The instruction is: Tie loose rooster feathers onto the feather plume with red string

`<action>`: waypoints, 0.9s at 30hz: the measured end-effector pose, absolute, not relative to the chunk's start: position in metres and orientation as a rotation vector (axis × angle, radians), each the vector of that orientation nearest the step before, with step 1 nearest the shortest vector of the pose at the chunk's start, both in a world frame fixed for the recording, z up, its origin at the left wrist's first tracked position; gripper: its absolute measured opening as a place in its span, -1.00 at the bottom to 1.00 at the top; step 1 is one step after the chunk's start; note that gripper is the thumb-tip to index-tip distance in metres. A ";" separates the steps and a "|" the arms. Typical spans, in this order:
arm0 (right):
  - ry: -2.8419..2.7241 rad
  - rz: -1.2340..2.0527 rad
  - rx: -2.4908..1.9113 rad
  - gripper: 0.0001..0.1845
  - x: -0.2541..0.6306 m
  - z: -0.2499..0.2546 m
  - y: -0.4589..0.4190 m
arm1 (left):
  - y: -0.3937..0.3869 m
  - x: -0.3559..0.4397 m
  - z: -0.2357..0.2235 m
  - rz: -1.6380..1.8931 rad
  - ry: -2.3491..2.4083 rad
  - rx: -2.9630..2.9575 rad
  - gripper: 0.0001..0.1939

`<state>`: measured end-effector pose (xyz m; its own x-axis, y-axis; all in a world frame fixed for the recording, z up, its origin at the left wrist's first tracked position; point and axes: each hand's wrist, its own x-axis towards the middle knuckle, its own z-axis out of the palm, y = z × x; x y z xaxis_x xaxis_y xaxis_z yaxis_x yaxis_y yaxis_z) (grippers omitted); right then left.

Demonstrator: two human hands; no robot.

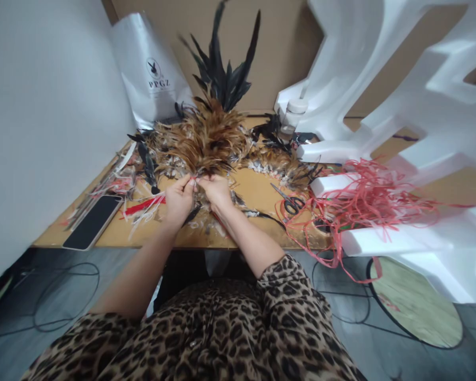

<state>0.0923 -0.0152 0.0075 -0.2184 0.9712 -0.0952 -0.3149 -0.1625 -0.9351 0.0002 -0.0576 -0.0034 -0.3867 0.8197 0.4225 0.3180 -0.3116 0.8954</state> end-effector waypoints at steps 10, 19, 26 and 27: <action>-1.002 1.617 -0.939 -0.61 0.092 0.006 -0.012 | -0.055 0.005 0.000 1.700 1.306 1.002 -0.72; -1.024 1.662 -1.004 -0.62 0.097 0.000 -0.007 | -0.050 -0.001 0.007 1.484 0.958 0.512 -0.98; -1.347 1.351 -1.026 -0.78 0.106 -0.001 0.001 | -0.042 0.000 0.002 1.531 0.876 0.404 -0.89; -1.438 1.275 -1.049 -0.77 0.113 0.000 0.003 | -0.041 0.001 0.004 1.528 0.868 0.389 -0.88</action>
<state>0.1132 0.0029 0.0000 -0.2176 0.9715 0.0939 0.0232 0.1013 -0.9946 0.0006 -0.0408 0.0039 -0.1701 0.9546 -0.2445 -0.6986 0.0582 0.7132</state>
